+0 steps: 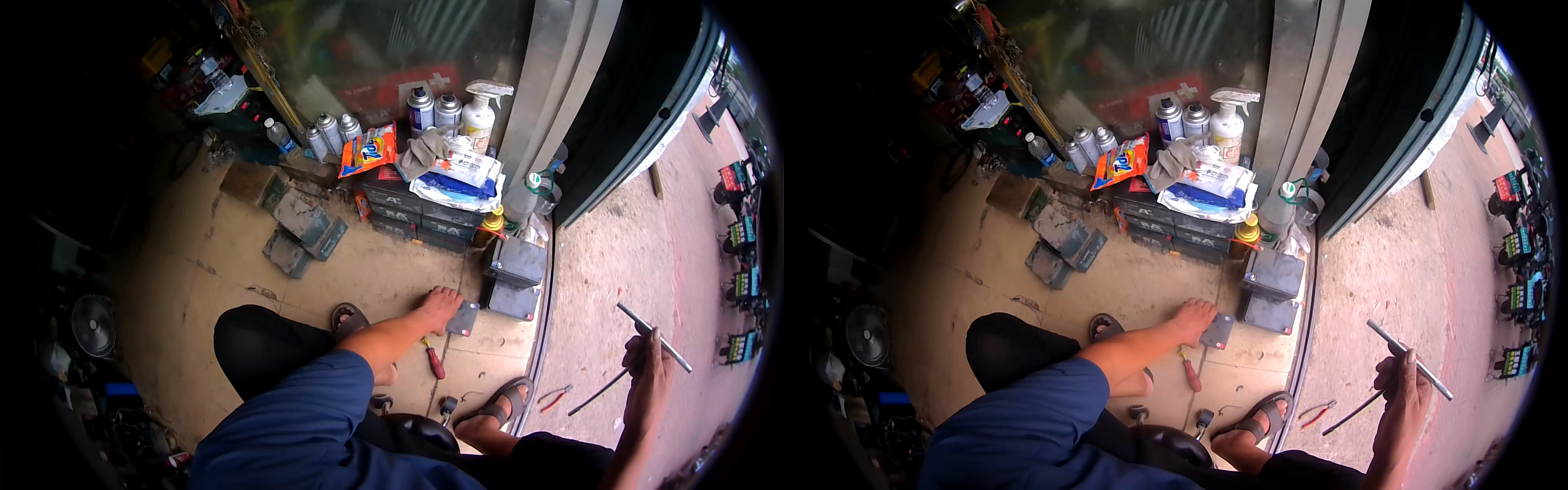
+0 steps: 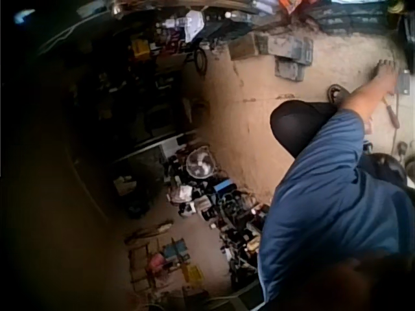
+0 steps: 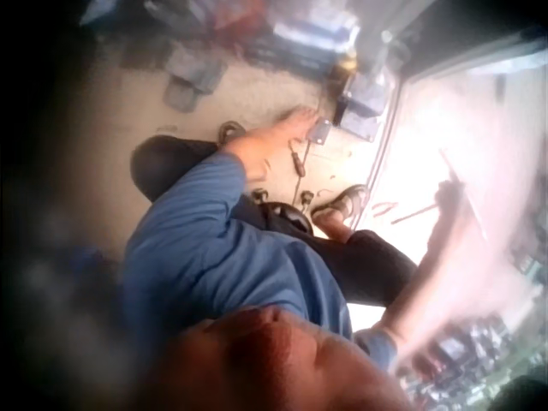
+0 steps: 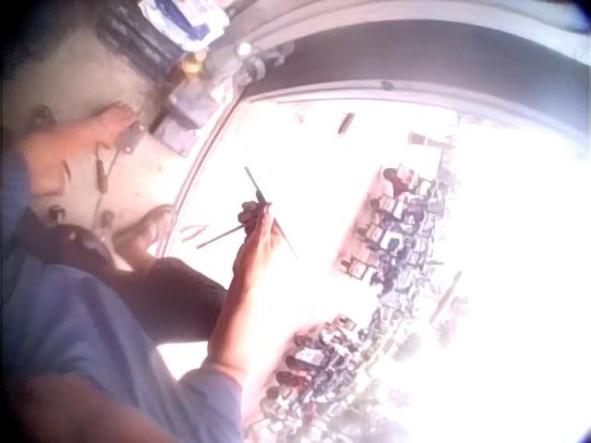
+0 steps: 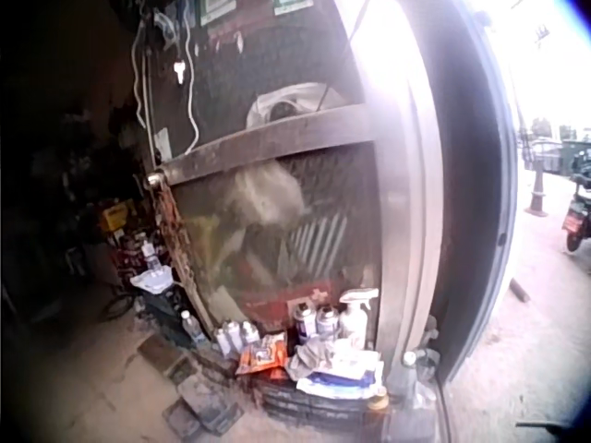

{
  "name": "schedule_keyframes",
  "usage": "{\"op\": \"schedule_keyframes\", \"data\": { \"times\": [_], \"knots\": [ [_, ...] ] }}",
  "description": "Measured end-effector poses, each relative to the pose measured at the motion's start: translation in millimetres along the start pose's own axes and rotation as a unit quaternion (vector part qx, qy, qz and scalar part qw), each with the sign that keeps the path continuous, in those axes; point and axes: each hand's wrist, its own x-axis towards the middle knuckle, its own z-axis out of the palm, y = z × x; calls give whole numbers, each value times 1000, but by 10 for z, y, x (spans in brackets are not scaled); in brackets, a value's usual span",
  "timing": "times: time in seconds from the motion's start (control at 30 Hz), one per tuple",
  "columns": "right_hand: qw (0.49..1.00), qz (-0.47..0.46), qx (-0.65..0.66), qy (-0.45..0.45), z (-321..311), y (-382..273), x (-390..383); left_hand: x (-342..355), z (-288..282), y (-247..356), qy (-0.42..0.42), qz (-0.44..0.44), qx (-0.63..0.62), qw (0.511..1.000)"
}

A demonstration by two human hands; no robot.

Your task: The person handles batteries, using a T-handle wrench on the terminals and moving the objects between the floor and a shelf.

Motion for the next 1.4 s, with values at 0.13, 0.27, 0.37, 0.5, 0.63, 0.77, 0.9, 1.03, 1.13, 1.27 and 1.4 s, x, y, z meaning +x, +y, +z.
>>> {"op": "schedule_keyframes", "data": {
  "times": [0.13,0.27,0.37,0.5,0.63,0.77,0.9,1.03,1.13,1.27,1.4],
  "knots": [
    [1000,-6,15,-15,52,-51,68,-301,-64,-588,-4,-99,-21,995],
    [999,-27,18,-35,224,-164,66,-705,48,-1227,-26,-217,14,976],
    [998,-30,13,-45,383,-248,11,-852,195,-1620,-135,-412,88,897],
    [997,-30,27,-66,513,-316,-17,-990,159,-2013,-111,-581,116,798],
    [997,-26,-2,-70,543,-324,-11,-799,-31,-1998,49,-389,85,916],
    [998,-16,-10,-65,543,-294,60,-384,115,-1891,95,-322,-79,939],
    [999,-2,-4,-49,524,-250,103,-78,519,-2132,110,-498,-197,837],
    [1000,13,-5,-15,426,-186,143,85,831,-2352,133,-524,-226,811],
    [999,15,16,23,347,-124,209,103,957,-2351,172,-503,-184,827],
    [999,20,6,48,255,-76,307,165,1088,-2321,202,-478,-178,836],
    [999,25,-32,26,217,-85,374,656,1302,-2359,370,-454,-287,758]
  ]
}}
